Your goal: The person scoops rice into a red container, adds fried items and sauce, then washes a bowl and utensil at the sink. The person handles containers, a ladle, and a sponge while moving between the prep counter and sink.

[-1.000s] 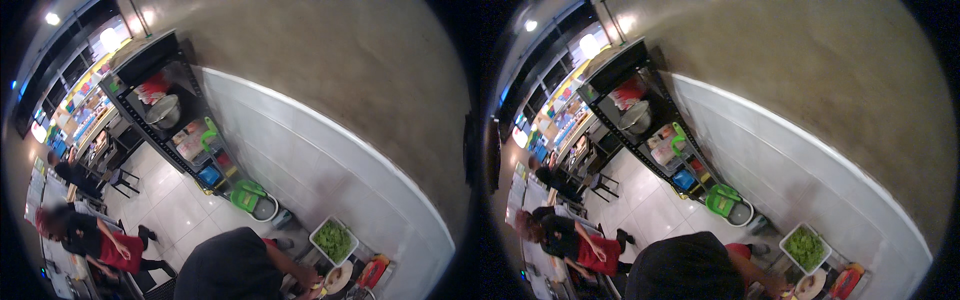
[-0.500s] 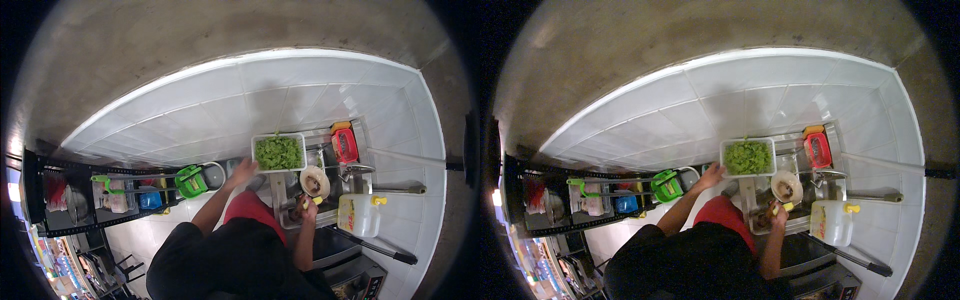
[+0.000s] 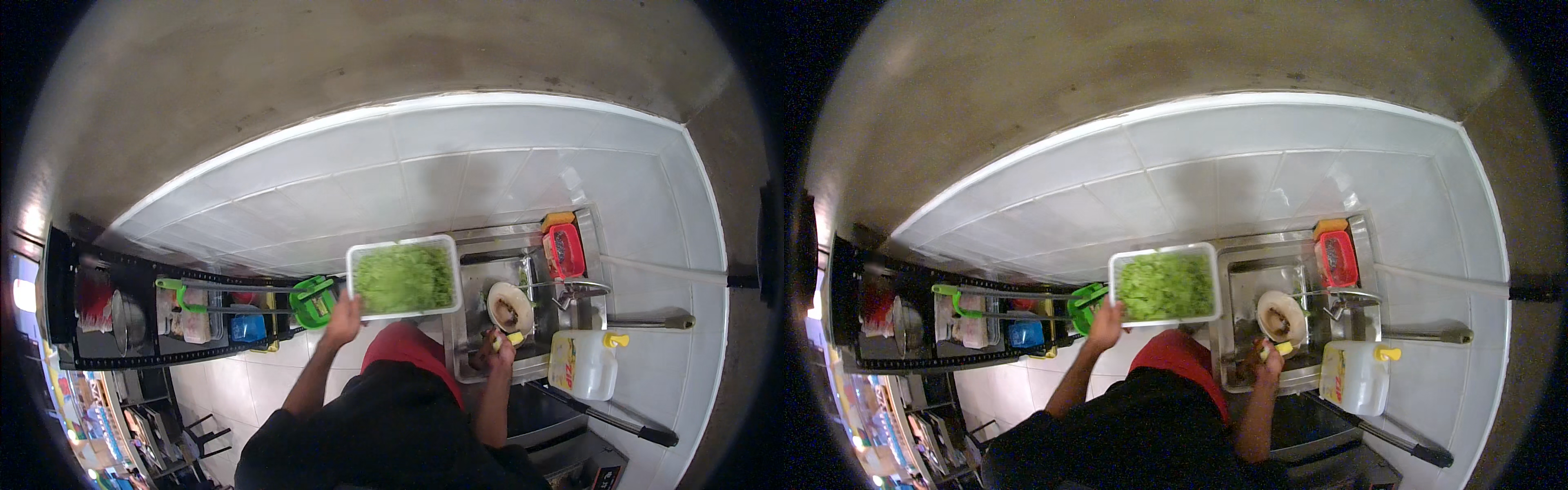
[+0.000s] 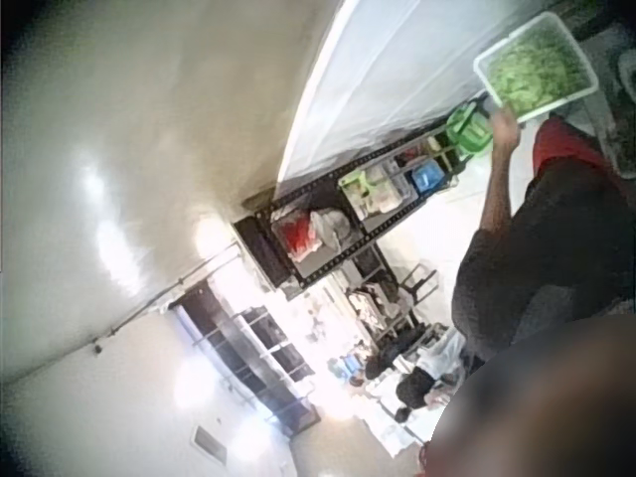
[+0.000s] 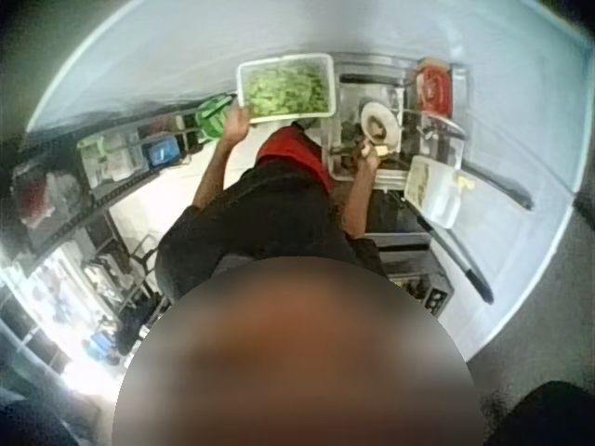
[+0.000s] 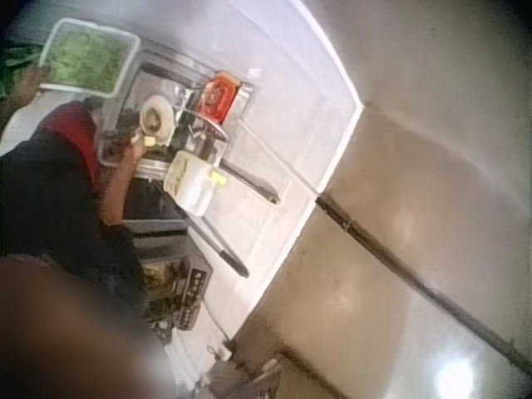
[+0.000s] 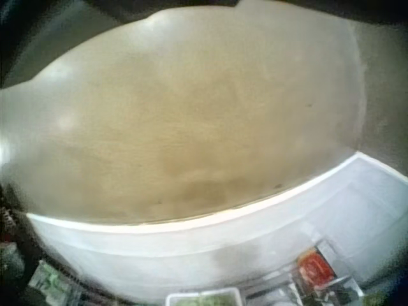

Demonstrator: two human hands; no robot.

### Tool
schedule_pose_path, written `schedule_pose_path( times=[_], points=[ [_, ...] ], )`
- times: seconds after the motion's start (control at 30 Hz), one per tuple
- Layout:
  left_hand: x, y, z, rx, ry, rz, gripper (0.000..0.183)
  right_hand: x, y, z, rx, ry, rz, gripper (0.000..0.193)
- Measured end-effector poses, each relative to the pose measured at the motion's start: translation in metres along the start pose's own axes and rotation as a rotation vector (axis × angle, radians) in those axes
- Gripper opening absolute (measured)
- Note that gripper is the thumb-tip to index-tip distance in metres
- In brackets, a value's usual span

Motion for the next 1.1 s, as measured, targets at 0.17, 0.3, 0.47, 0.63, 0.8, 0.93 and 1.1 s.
schedule_pose_path(
  times=[0.17,0.3,0.47,0.63,0.8,0.93,1.1],
  points=[
    [-0.076,0.115,0.084,-0.142,-0.092,0.164,0.03,0.039,0.008,0.016,0.074,-0.155,-0.136,0.018],
    [-0.156,0.218,0.125,-0.284,-0.036,0.406,0.029,0.058,0.012,0.033,0.308,-0.434,-0.067,0.023],
    [-0.3,0.348,0.178,-0.191,-0.018,0.896,0.04,0.05,-0.003,0.012,-0.453,-0.242,-0.301,0.028],
    [-0.413,0.462,0.233,-0.058,0.057,1.198,0.046,0.02,-0.04,0.017,-0.592,-0.172,-0.331,0.027],
    [-0.454,0.59,0.257,-0.068,-0.053,1.343,0.048,0.012,-0.087,0.023,-0.65,-0.119,-0.356,0.029],
    [-0.448,0.685,0.251,-0.089,-0.19,1.38,0.041,0.012,-0.109,0.024,-0.645,-0.07,-0.353,0.032],
    [-0.423,0.798,0.187,-0.055,-0.09,1.498,0.032,0.023,-0.103,0.018,-0.585,0.002,-0.339,0.037]
  ],
)
Point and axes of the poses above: each hand's wrist, its own x-axis towards the middle knuckle, its own y-axis out of the back of the hand, z = x × y, the point moved 9 cm from there along x, towards the middle knuckle, and after that the axes turned 4 degrees about -x, right-handed, at the moved point
